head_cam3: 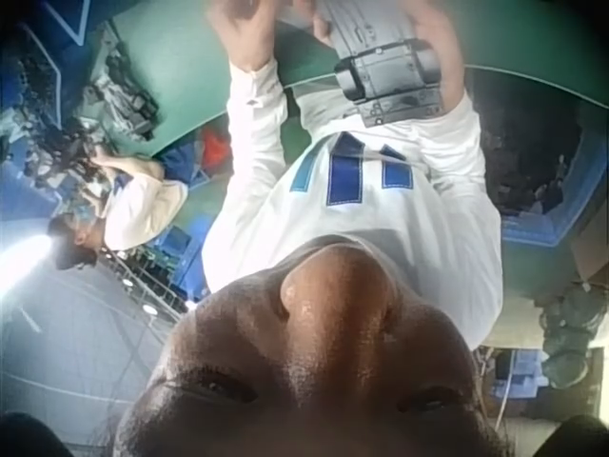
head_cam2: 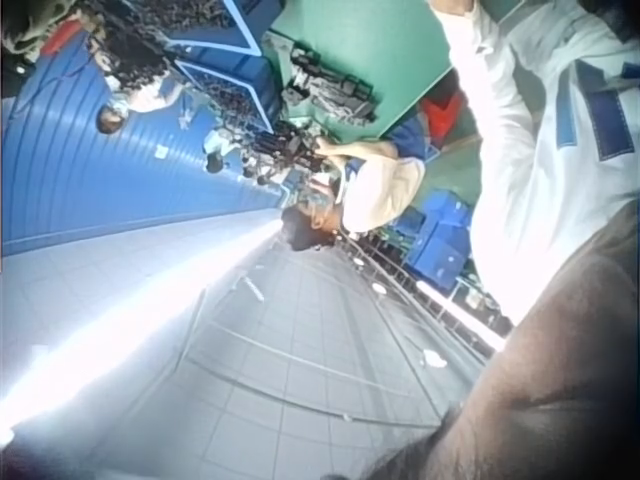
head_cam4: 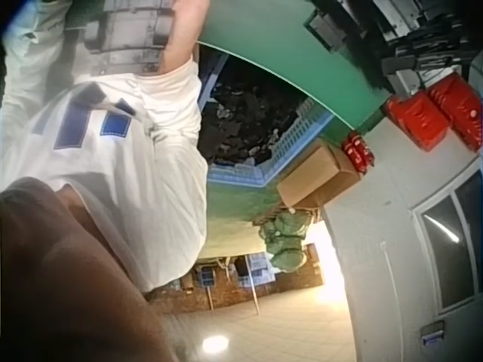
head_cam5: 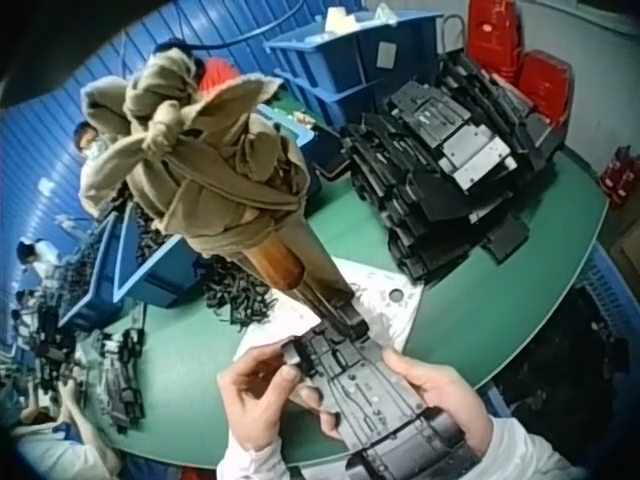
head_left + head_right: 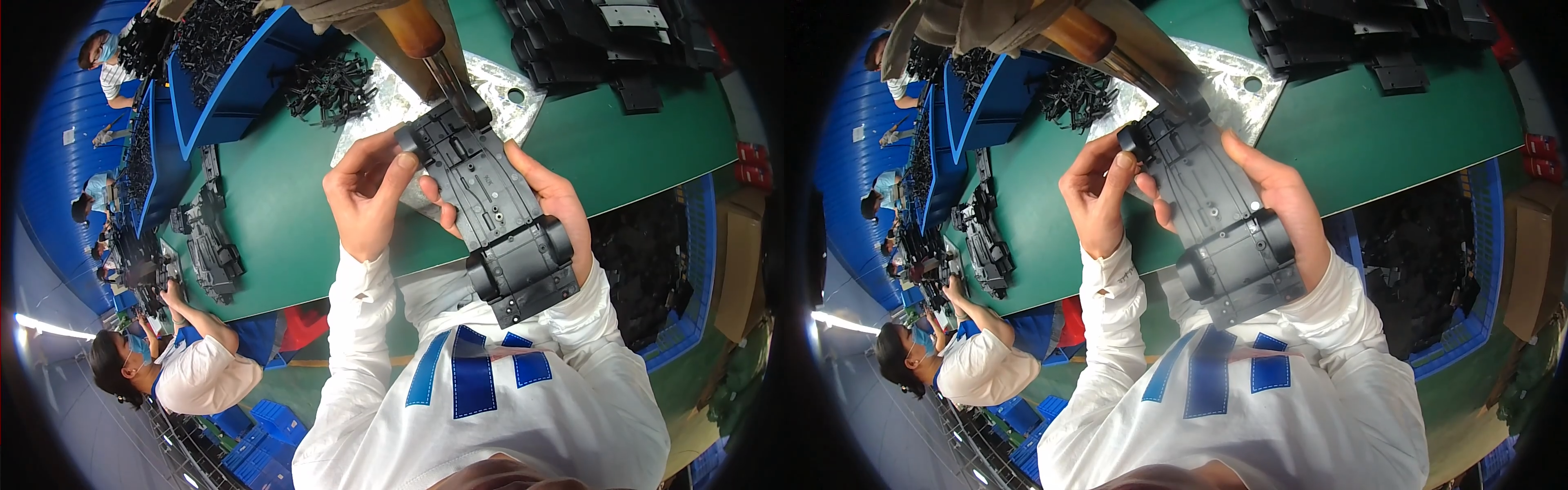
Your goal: Assembling the chassis of toy trucks using an electric screwdriver to secure screws into the plastic base.
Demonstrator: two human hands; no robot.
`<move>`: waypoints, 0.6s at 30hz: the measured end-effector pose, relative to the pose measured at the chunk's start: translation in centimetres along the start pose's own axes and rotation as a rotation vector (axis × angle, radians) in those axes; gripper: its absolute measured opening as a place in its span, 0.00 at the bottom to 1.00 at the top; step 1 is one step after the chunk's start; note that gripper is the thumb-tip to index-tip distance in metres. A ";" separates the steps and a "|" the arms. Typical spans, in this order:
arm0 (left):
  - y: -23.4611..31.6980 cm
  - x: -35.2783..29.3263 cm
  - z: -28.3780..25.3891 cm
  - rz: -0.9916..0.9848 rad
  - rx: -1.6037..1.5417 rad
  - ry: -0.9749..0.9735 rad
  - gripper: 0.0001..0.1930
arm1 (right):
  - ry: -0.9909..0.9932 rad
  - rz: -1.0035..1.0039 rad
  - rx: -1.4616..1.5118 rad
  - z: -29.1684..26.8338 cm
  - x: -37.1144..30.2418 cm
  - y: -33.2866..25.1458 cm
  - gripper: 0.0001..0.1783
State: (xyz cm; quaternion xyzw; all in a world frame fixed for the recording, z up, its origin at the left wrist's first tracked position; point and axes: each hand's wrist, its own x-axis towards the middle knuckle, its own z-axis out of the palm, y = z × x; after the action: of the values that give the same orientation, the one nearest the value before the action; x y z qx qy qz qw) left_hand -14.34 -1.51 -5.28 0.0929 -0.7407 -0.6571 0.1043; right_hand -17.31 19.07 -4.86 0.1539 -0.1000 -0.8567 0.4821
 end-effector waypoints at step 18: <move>0.9 0.0 0.6 -0.027 -0.045 -0.009 0.14 | 0.039 -0.031 -0.040 0.5 0.2 0.1 0.33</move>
State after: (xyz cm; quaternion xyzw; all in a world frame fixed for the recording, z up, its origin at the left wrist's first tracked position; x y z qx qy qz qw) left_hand -14.47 -0.86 -4.47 0.0975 -0.7250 -0.6752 0.0944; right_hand -17.47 18.85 -4.35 0.1625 -0.0709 -0.8628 0.4735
